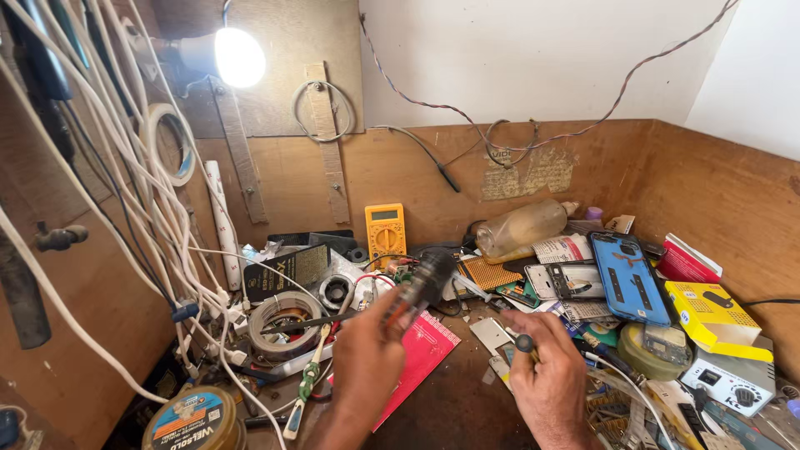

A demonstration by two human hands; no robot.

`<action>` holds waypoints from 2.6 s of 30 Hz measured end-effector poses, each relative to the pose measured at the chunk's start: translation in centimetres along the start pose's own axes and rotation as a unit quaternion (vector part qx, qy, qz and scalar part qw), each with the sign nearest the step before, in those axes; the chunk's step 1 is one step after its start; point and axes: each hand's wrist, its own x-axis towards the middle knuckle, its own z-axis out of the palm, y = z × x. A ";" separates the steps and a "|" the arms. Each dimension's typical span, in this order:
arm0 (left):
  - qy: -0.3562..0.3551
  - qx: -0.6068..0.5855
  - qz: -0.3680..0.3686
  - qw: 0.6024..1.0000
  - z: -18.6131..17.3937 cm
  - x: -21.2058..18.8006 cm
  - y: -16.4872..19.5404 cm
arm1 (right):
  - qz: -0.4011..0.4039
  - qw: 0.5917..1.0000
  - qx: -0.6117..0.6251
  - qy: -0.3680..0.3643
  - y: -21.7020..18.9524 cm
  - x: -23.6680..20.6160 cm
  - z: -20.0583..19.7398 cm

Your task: The person uses a small screwdriver to manipulate components inside a disassembled mobile phone. The hands repeatedly adjust internal parts and connectors while the phone remains open on a cluttered workbench.

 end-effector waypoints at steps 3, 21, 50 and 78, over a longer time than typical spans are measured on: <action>-0.037 -0.404 -0.004 0.914 0.0 1.7 -1.7 | 0.063 0.995 0.029 -0.068 0.0 0.2 0.6; -0.118 -0.519 -0.156 0.832 0.4 0.5 -6.4 | 0.064 0.930 -0.027 -0.360 0.5 0.6 0.8; -0.161 -0.529 -0.159 0.818 0.3 0.5 -7.3 | 0.085 0.984 -0.112 -0.110 2.0 1.9 3.2; -0.140 -0.456 -0.181 0.860 -0.1 0.2 -6.2 | 0.282 0.861 0.403 -0.130 3.2 0.0 5.6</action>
